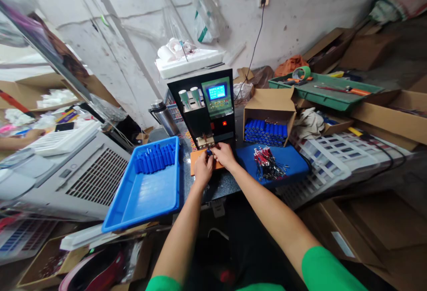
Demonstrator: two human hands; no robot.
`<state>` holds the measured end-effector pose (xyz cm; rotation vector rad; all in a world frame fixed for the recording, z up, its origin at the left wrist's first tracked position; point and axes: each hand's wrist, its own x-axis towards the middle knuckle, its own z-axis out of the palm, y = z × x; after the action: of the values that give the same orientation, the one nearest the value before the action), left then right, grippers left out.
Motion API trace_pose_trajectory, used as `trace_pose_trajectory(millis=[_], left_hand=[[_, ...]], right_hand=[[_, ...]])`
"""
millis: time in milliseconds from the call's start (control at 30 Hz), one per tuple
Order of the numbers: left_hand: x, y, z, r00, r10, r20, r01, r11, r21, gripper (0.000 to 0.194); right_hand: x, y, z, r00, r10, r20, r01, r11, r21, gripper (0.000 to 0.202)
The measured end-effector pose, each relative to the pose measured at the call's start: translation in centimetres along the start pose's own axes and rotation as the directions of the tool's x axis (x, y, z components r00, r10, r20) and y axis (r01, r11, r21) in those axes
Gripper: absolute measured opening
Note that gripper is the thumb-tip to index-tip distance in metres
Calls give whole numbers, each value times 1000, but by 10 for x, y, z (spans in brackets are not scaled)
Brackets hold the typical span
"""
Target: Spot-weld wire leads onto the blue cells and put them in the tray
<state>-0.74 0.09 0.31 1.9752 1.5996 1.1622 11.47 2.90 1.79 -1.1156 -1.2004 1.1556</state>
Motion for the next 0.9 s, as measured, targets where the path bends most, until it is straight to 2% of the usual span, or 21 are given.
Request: trace_pose_trajectory(millis=[100,233,533,900], left_hand=[[0,0,0,1000,-11,4,11,1000,1,24],[0,1,0,1000,-21,22,21,1000,3,26],[-1,-3,3,1000,-19,-10,19,998,-58,18],[-1,3,0,996,-81,36,78,993,85,21]], right_hand=[[-2,-2,2,997,-17,-74,17,1000,0,26],[-4,-5,2,997,-13,-74,14,1000,0,26],[-5,-4,3,995,-3,-97,1,1000,-22,21],[-6,-4,2,996,-13,-86,11,1000,-26,19]])
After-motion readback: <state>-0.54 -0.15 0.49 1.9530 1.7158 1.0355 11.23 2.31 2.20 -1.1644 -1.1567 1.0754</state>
